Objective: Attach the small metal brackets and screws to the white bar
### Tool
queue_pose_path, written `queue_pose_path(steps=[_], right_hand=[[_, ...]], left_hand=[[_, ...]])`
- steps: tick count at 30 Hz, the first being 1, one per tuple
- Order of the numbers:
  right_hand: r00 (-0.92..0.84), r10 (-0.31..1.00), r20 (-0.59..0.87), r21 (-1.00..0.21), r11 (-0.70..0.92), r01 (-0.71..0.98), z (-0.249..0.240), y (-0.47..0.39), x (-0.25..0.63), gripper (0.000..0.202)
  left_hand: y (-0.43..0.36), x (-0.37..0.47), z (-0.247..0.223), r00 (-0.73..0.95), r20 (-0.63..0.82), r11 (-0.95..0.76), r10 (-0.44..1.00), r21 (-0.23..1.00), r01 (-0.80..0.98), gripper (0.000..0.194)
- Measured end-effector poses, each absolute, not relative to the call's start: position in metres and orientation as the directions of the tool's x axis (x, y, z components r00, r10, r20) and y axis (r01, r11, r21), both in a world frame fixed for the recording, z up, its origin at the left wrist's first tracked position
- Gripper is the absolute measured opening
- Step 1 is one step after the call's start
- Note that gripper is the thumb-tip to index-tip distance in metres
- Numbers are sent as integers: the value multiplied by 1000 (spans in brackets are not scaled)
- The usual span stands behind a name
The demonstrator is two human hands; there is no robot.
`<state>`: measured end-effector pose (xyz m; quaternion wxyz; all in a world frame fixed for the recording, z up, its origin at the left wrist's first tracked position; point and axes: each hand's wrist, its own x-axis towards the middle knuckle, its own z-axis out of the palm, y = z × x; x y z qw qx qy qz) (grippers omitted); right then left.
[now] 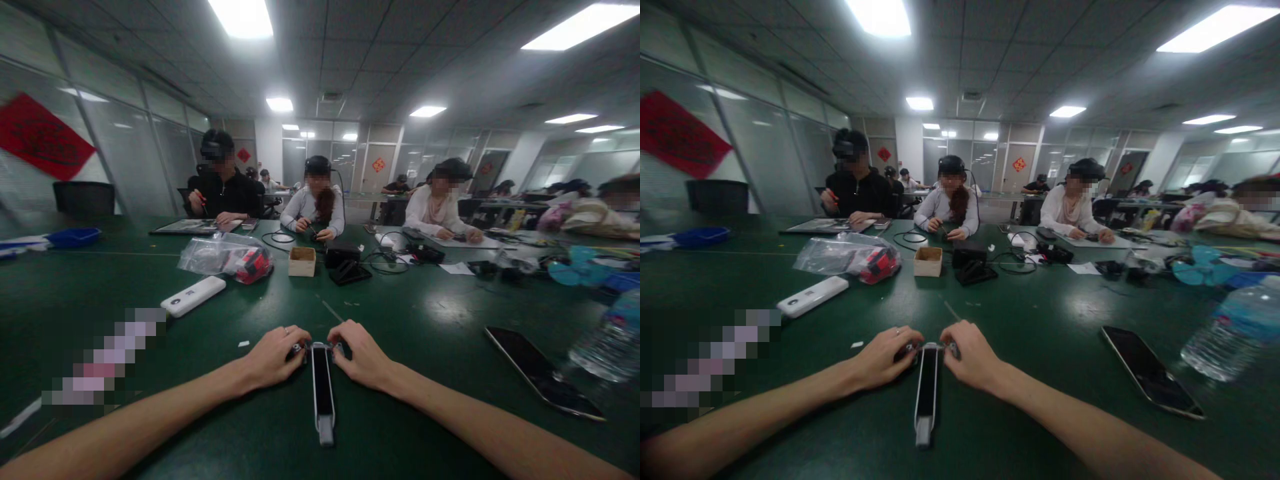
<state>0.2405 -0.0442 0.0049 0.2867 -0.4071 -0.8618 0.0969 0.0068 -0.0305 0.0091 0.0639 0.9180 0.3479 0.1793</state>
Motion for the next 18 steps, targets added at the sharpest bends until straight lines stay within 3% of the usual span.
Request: queue_pose_path(steps=[8, 12, 16, 18], right_hand=[[-524, 762, 381, -402, 647, 648, 7, -46, 240, 17], [-552, 744, 376, -316, 663, 679, 32, -38, 251, 18], [-395, 819, 416, -244, 519, 820, 78, -22, 285, 23], [-245, 908, 340, -221, 331, 917, 99, -18, 302, 23]], left_hand=[[-30, 6, 9, 698, 311, -764, 645, 246, 597, 23], [-30, 6, 10, 697, 303, -760, 650, 250, 600, 24], [-27, 5, 7, 705, 283, -760, 650, 258, 597, 23], [-25, 4, 6, 706, 285, -761, 649, 263, 593, 23]])
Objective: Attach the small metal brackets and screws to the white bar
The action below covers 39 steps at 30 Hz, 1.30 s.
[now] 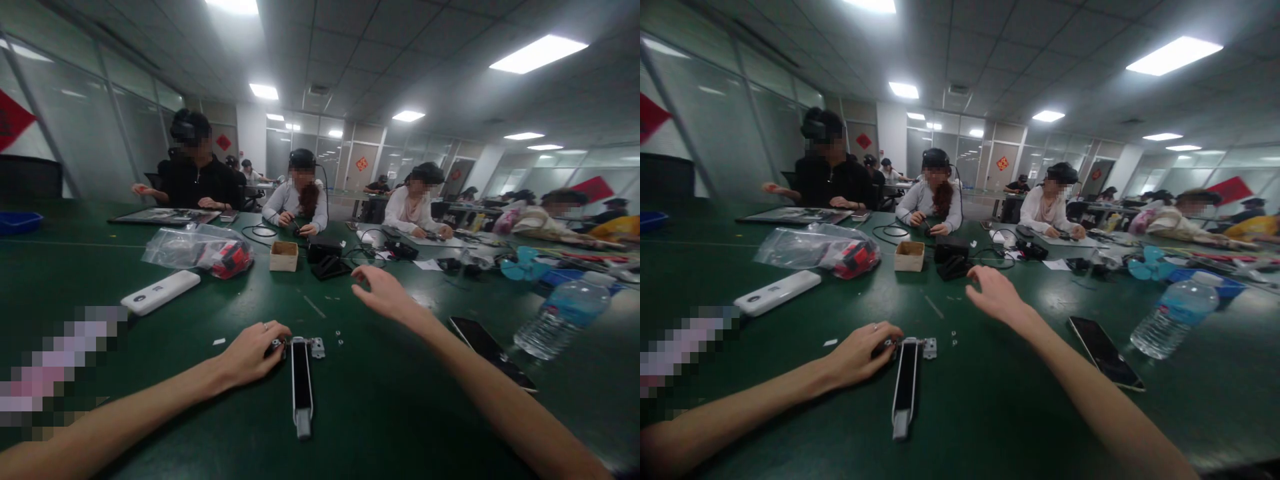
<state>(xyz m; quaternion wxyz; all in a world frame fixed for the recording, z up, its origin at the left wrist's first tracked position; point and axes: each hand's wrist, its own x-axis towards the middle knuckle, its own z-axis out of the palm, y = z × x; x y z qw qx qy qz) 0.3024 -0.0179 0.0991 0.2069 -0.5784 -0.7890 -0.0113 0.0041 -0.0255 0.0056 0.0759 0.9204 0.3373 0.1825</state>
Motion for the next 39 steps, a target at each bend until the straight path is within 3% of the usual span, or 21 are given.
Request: queue_pose_path(steps=[3, 6, 8, 18, 24, 29, 39], right_hand=[[-229, 972, 53, -109, 233, 966, 110, -20, 312, 18], [-427, 883, -194, -95, 416, 904, 93, -26, 302, 18], [-520, 819, -244, -119, 507, 854, 77, -28, 291, 20], [-600, 785, -153, -97, 593, 800, 56, -16, 282, 11], [-670, 742, -21, -281, 639, 716, 54, -20, 273, 17], [-666, 746, -17, -468, 583, 664, 49, -28, 262, 21], [-649, 761, -10, -506, 556, 660, 39, -27, 258, 20]], left_hand=[[-25, 4, 6, 705, 282, -759, 650, 270, 592, 24], [-28, 5, 10, 709, 272, -759, 650, 268, 593, 24], [-29, 6, 12, 710, 269, -759, 651, 264, 596, 23], [-30, 6, 13, 713, 265, -760, 649, 268, 592, 22], [-30, 7, 13, 716, 258, -761, 648, 265, 593, 21], [-29, 7, 11, 720, 268, -768, 640, 253, 589, 21], [-30, 7, 12, 725, 261, -770, 637, 256, 584, 20]])
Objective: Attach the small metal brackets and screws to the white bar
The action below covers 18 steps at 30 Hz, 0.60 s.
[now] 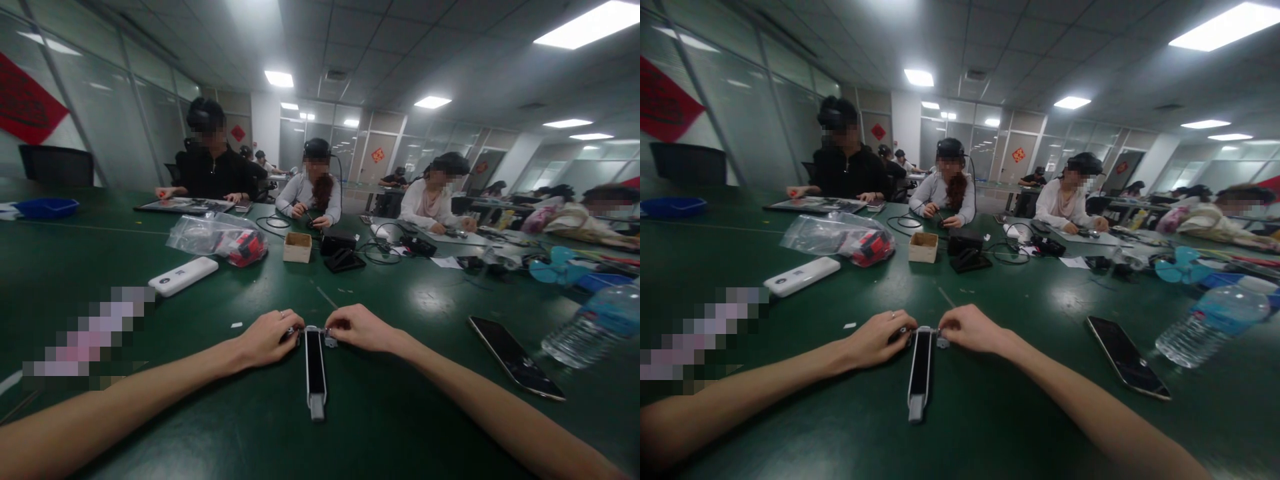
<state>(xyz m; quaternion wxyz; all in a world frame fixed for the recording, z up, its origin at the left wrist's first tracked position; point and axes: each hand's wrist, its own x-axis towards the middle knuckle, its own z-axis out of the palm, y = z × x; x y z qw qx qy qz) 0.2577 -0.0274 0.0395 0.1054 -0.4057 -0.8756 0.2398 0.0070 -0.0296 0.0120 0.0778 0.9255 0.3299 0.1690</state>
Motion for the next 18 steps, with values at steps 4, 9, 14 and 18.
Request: queue_pose_path(steps=[4, 9, 14, 18], right_hand=[[-648, 761, -21, -540, 537, 648, 40, -27, 257, 21], [-651, 757, -63, -586, 500, 637, 42, -27, 261, 22], [-631, 772, -74, -587, 477, 653, 41, -26, 261, 22], [-617, 785, -58, -584, 475, 658, 39, -25, 261, 24]], left_hand=[[-29, 7, 9, 728, 272, -776, 630, 253, 577, 20], [-28, 7, 8, 730, 278, -781, 624, 244, 575, 20], [-28, 7, 8, 733, 279, -784, 620, 253, 567, 20], [-28, 6, 7, 732, 274, -781, 623, 255, 570, 20]])
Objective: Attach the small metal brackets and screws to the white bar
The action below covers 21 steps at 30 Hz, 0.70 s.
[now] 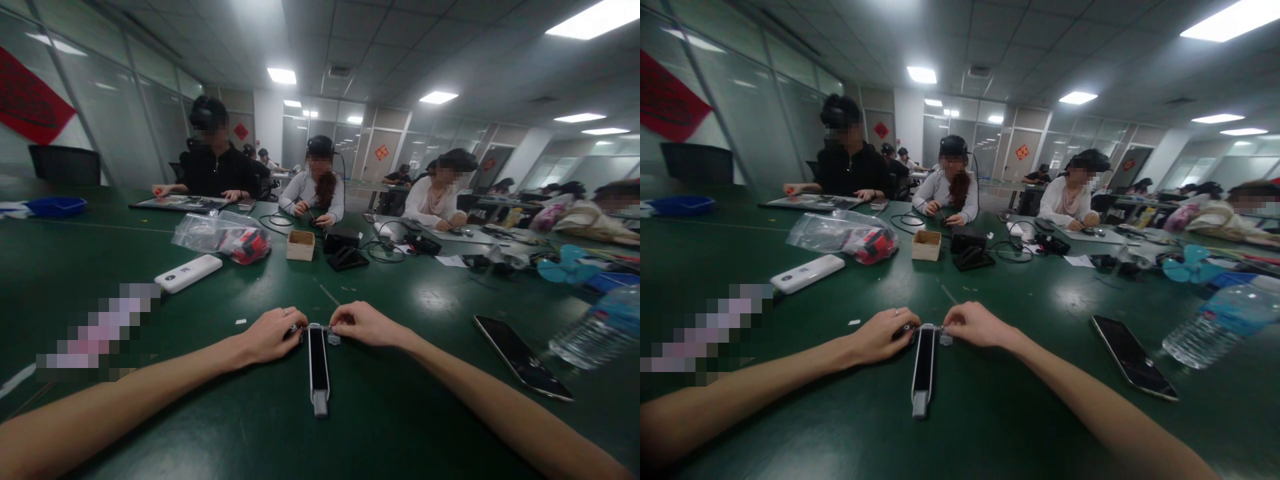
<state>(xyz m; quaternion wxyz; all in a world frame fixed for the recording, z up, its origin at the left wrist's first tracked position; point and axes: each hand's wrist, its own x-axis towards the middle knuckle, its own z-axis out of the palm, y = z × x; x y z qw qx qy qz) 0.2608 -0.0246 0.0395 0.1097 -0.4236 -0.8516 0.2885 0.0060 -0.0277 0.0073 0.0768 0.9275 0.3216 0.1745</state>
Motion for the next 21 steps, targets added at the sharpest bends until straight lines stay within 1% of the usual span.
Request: queue_pose_path(steps=[5, 13, 17, 21], right_hand=[[-605, 793, -66, -599, 454, 659, 41, -27, 259, 25], [-617, 785, -62, -573, 478, 666, 43, -28, 258, 24], [-632, 774, -40, -586, 494, 643, 38, -25, 260, 24], [-627, 777, -53, -595, 480, 645, 36, -24, 261, 25]], left_hand=[[-28, 6, 8, 732, 276, -782, 622, 257, 568, 20], [-27, 6, 8, 733, 279, -784, 620, 266, 561, 20], [-28, 7, 8, 726, 279, -777, 628, 272, 567, 21], [-28, 7, 9, 723, 277, -774, 633, 269, 574, 21]])
